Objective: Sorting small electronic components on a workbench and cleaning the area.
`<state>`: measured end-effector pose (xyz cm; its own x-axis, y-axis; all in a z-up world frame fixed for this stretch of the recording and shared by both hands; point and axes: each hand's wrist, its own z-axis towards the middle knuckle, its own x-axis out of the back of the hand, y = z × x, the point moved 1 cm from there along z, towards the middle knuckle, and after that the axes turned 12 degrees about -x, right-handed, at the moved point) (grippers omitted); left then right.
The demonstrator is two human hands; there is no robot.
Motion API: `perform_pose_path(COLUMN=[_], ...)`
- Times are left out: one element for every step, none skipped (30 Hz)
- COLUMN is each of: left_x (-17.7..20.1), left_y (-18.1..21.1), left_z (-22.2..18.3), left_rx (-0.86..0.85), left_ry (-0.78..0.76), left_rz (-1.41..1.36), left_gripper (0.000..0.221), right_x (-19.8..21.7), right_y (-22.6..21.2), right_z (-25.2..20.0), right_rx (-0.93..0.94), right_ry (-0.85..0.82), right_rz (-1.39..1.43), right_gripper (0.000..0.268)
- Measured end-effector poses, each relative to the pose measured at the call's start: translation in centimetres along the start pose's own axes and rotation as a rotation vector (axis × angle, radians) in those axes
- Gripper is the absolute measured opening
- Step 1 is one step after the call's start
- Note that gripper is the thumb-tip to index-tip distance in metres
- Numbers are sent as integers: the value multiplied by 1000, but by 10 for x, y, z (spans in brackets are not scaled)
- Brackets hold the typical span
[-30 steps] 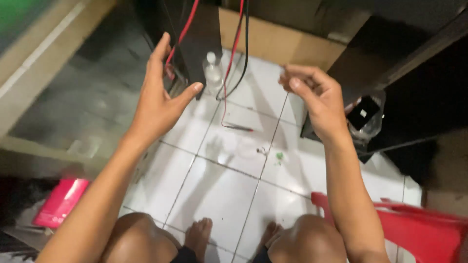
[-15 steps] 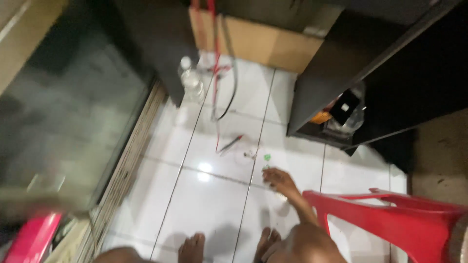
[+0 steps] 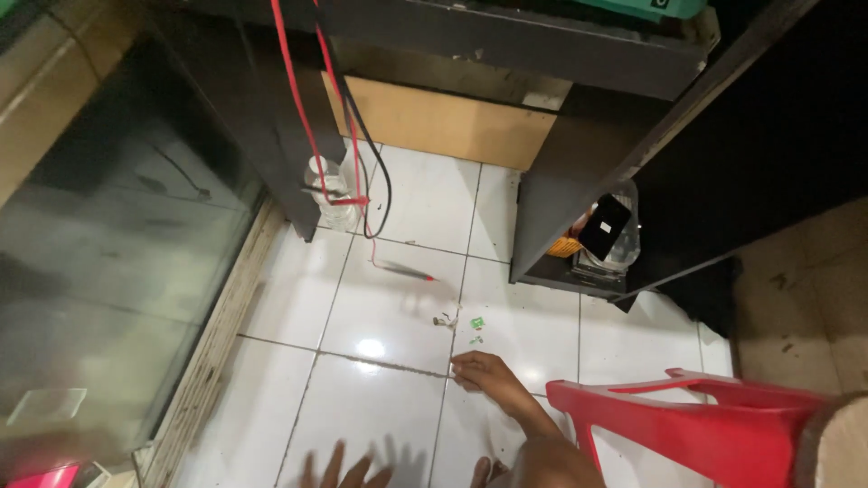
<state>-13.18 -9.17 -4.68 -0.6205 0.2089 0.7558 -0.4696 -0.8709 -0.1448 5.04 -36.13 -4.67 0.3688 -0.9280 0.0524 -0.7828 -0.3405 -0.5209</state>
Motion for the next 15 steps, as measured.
perform_pose_path(left_x=[-15, -25, -16, -4, 13, -29, -64, -102, -103, -108, -122, -125, -125, -125, -190], left_y=[-1, 2, 2, 1, 3, 11, 22, 34, 40, 46, 43, 38, 38, 38, 27], left_z=[29, 56, 107, 159, 206, 209, 209, 206, 204, 202, 212, 210, 205, 201, 136], left_rx=[371, 754, 742, 899, 1018, 1018, 659, 307, 335, 414, 470, 474, 525, 575, 585], left_ry=[-627, -1252, -1244, -739, -193, -196, -156, -120, -159, -259, -340, -359, -303, -248, -278], left_rz=[-354, -697, -699, -1050, -1342, -1346, -1154, -950, -959, -1035, -1104, -1107, -1071, -1032, -1051], left_gripper=[62, 88, 88, 68, 52, 52, 55, 59, 59, 68, 80, 80, 75, 71, 71], right_x=[0, 1, -1, -4, -10, -10, -15, -20, -13, -6, 11, 3, -2, -7, 0], right_y=[-6, -12, -30, -45, -55, -48, -34, -19, -18, -20, -38, -44, -43, -44, -31], right_z=[0, -2, -13, -24, -36, 4, 41, 80, 63, 49, 42, 24, 2, -19, -22], right_rx=[2, 5, 15, -53, -134, -135, -104, -68, -114, -60, 27, 15, 51, 84, 58], right_ry=[-91, -182, -172, -222, -280, -277, -416, -551, -550, -605, -661, -662, -572, -482, -468], right_rz=[137, 274, 277, 394, 511, 514, 794, 1078, 1097, 1041, 979, 995, 941, 883, 905], right_gripper=[50, 61, 61, 69, 78, 78, 60, 44, 44, 53, 64, 64, 75, 95, 95])
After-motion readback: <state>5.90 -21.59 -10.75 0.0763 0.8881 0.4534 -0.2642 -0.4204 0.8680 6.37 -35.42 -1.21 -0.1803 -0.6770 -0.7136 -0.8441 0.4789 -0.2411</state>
